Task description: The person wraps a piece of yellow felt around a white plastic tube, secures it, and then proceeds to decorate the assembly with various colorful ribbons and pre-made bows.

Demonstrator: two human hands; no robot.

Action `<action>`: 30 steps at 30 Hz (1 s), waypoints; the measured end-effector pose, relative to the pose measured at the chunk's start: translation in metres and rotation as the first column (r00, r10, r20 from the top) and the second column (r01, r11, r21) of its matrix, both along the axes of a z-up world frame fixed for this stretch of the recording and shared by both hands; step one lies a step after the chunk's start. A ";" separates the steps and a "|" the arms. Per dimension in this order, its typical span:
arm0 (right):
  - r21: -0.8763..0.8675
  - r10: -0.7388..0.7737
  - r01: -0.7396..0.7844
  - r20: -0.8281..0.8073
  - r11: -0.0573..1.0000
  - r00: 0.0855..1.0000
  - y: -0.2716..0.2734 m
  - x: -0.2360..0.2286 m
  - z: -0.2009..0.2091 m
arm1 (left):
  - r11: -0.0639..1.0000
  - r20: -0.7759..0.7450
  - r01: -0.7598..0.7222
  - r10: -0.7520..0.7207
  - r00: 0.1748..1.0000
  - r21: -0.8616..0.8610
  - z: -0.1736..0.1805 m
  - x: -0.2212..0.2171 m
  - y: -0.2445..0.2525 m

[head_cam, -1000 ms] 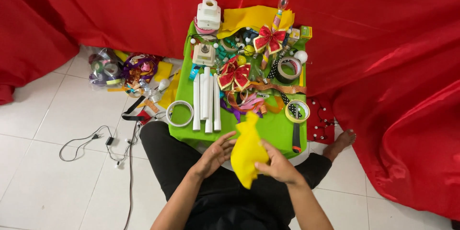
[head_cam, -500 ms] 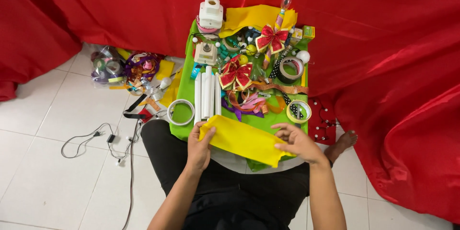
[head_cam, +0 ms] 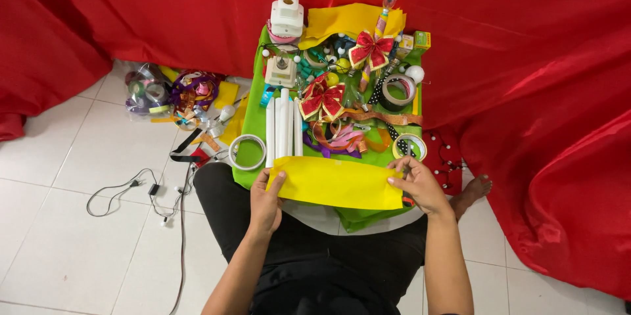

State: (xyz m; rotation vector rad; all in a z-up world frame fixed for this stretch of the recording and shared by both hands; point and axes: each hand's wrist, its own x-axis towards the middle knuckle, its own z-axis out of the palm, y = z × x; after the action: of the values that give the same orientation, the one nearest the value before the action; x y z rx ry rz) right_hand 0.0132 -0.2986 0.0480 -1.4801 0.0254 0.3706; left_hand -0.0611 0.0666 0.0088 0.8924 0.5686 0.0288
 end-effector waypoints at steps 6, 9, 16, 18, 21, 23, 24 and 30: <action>-0.426 0.113 -0.011 0.215 0.904 0.970 -0.005 0.001 -0.005 | 0.991 0.022 0.083 -0.085 0.996 0.103 0.005 -0.003 -0.002; -0.632 0.180 0.049 0.293 0.774 0.939 0.001 0.001 -0.004 | 0.783 -0.037 0.301 -0.336 0.941 0.545 0.006 -0.005 0.006; -0.827 0.305 -0.002 0.205 0.562 0.930 0.010 0.003 -0.038 | 0.460 -0.011 0.206 -0.390 0.921 0.863 0.034 0.002 0.006; -0.893 0.384 0.038 0.232 0.449 0.894 0.021 -0.005 -0.025 | 0.395 0.086 0.071 -0.365 0.927 0.916 0.028 0.000 0.007; -0.882 0.552 0.352 0.470 0.312 0.689 0.033 -0.012 -0.022 | 0.222 0.155 -0.080 -0.344 0.926 0.972 0.027 0.004 0.019; -0.862 0.589 0.417 0.503 0.289 0.632 0.044 -0.018 -0.020 | 0.092 0.163 -0.141 -0.312 0.936 0.986 0.028 0.015 0.026; -0.835 0.626 0.482 0.530 0.266 0.572 0.049 -0.021 -0.018 | -0.039 0.177 -0.195 -0.282 0.943 0.980 0.029 0.020 0.030; -0.862 0.633 0.347 0.507 0.369 0.585 0.074 -0.043 0.002 | -0.394 0.133 -0.191 -0.169 0.977 0.899 -0.008 0.057 0.021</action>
State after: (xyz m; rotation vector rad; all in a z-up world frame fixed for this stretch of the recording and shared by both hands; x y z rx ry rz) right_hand -0.0303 -0.2243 0.0500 -2.7510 -0.8419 -0.3281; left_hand -0.0039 0.0880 0.0008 2.7336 0.1331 0.8332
